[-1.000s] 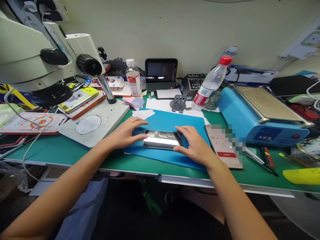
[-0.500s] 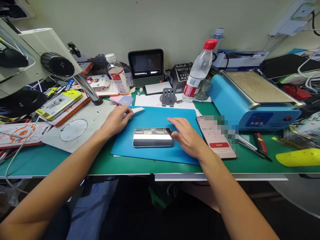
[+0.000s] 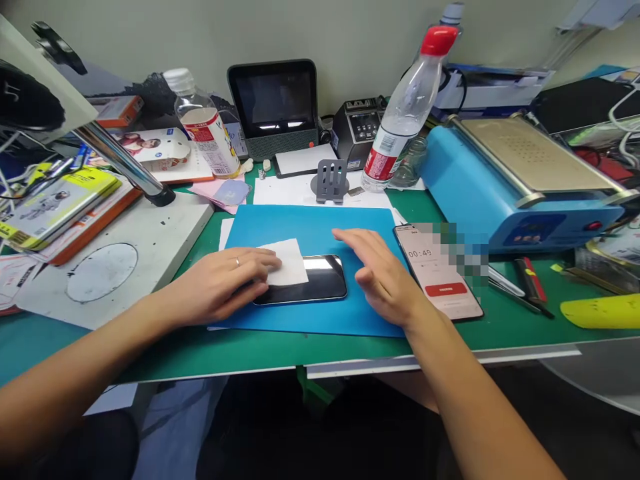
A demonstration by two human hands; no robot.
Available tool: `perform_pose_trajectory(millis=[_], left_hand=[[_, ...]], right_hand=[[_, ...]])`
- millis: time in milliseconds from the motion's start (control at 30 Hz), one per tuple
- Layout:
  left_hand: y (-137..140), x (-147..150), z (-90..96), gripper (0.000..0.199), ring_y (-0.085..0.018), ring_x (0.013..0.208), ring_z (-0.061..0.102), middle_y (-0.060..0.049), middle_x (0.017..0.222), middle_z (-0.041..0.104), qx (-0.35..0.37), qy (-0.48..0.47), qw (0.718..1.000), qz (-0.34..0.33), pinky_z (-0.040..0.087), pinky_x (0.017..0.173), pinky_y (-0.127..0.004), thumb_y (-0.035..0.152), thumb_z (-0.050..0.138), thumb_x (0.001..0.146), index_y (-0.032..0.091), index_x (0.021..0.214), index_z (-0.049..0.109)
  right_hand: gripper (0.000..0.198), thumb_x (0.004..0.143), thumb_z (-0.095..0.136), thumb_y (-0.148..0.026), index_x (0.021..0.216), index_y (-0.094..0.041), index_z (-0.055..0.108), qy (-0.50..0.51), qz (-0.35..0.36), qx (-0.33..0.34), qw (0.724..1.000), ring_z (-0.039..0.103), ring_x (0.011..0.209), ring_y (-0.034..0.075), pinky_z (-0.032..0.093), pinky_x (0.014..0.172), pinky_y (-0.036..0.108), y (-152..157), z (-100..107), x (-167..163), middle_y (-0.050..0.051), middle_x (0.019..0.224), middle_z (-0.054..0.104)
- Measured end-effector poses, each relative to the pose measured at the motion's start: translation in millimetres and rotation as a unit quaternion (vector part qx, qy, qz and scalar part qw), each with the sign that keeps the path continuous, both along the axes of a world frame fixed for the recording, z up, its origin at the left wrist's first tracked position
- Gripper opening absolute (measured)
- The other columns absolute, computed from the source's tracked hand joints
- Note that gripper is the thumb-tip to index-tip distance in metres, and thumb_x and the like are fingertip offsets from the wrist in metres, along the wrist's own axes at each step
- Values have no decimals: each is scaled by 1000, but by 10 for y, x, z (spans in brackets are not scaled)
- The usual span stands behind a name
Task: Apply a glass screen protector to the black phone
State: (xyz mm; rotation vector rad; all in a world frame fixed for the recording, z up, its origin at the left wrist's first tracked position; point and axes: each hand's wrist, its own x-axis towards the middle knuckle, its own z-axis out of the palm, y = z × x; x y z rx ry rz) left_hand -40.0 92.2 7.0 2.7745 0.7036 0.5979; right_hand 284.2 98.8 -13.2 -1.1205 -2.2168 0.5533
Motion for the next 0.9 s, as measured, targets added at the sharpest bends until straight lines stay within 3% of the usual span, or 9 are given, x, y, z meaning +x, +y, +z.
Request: perform_pose_trajectory(millis=[67, 167, 333, 567, 900], left_hand=[[-18, -28, -46, 26, -27, 137, 60, -15, 139, 67, -3, 16, 1000, -3, 48, 116, -42, 31, 45, 110, 14, 124, 59], [-48, -32, -106, 56, -34, 152, 42, -18, 160, 49, 2, 66, 998, -12, 35, 126, -52, 48, 42, 110, 8, 149, 47], [-98, 12, -145, 87, -35, 159, 25, -17, 170, 29, -38, 123, 992, -16, 26, 129, -54, 70, 30, 105, 4, 161, 31], [-168, 154, -123, 101, -31, 161, 19, -16, 171, 23, -66, 142, 987, -38, 20, 131, -49, 83, 33, 97, 7, 164, 28], [-277, 701, -38, 112, -31, 162, 18, -18, 172, 22, -86, 137, 986, -38, 15, 132, -44, 88, 37, 92, 1, 162, 29]], right_hand=[[98, 88, 11, -85, 151, -24, 55, -2, 1, 7, 1000, 54, 137, 34, 44, 116, 55, 4, -16, 3, 14, 144, 63], [100, 86, 8, -85, 151, -25, 54, -10, 2, 15, 1000, 54, 137, 33, 43, 116, 54, 7, -23, -1, 13, 144, 63], [101, 86, 6, -85, 152, -25, 53, -13, 11, 30, 999, 54, 137, 33, 42, 117, 54, 15, -24, -11, 13, 143, 64], [103, 87, 8, -86, 151, -21, 55, 7, 17, 29, 999, 53, 138, 33, 38, 120, 53, -29, 3, -14, 15, 145, 63], [102, 88, 11, -86, 150, -19, 57, 24, 31, 39, 998, 52, 140, 37, 38, 120, 55, -25, 24, 25, 15, 149, 61]])
